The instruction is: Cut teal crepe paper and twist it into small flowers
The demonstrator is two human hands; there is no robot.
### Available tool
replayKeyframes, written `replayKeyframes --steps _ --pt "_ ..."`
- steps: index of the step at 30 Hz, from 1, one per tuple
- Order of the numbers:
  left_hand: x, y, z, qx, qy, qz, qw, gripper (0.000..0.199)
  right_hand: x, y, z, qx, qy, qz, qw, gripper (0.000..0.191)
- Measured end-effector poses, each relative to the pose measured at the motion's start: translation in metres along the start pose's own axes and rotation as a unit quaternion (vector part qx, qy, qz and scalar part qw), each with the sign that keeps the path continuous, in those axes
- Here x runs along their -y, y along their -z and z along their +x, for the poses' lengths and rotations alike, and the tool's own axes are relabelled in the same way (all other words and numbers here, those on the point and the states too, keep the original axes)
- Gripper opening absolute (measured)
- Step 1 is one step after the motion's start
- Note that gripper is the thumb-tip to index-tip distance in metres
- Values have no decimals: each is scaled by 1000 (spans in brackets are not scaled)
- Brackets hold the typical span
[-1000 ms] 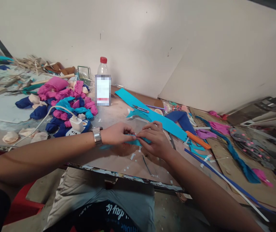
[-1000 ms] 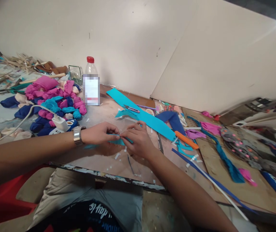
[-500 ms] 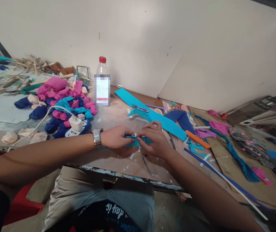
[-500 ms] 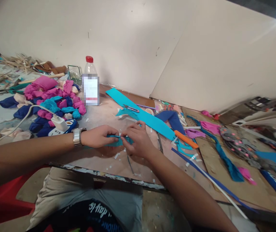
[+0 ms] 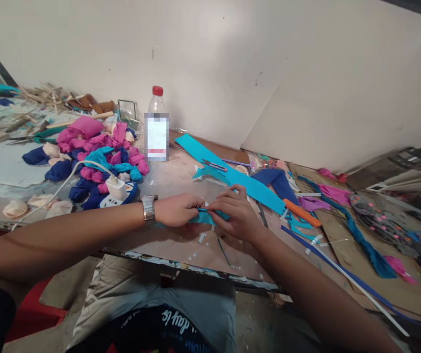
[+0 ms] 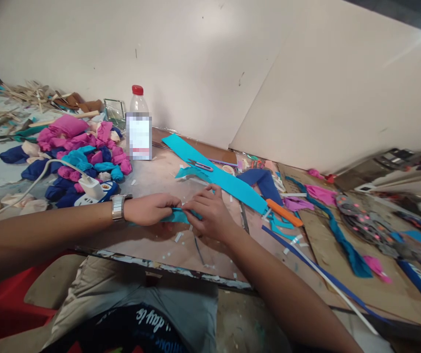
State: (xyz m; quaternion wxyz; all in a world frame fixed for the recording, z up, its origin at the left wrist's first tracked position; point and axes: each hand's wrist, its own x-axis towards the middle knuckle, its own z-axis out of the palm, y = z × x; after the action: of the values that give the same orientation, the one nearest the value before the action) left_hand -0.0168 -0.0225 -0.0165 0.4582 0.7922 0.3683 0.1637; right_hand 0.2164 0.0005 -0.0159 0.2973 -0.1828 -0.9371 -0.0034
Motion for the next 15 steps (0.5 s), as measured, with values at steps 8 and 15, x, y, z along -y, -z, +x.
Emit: replayKeyframes --steps 8,15 --pt "0 -6 -2 -74 -37 230 970 39 3 0 1 -10 -15 11 1000 7" --pt "-1 -6 -1 -95 -4 263 960 41 2 0 1 -32 -84 -5 996 8"
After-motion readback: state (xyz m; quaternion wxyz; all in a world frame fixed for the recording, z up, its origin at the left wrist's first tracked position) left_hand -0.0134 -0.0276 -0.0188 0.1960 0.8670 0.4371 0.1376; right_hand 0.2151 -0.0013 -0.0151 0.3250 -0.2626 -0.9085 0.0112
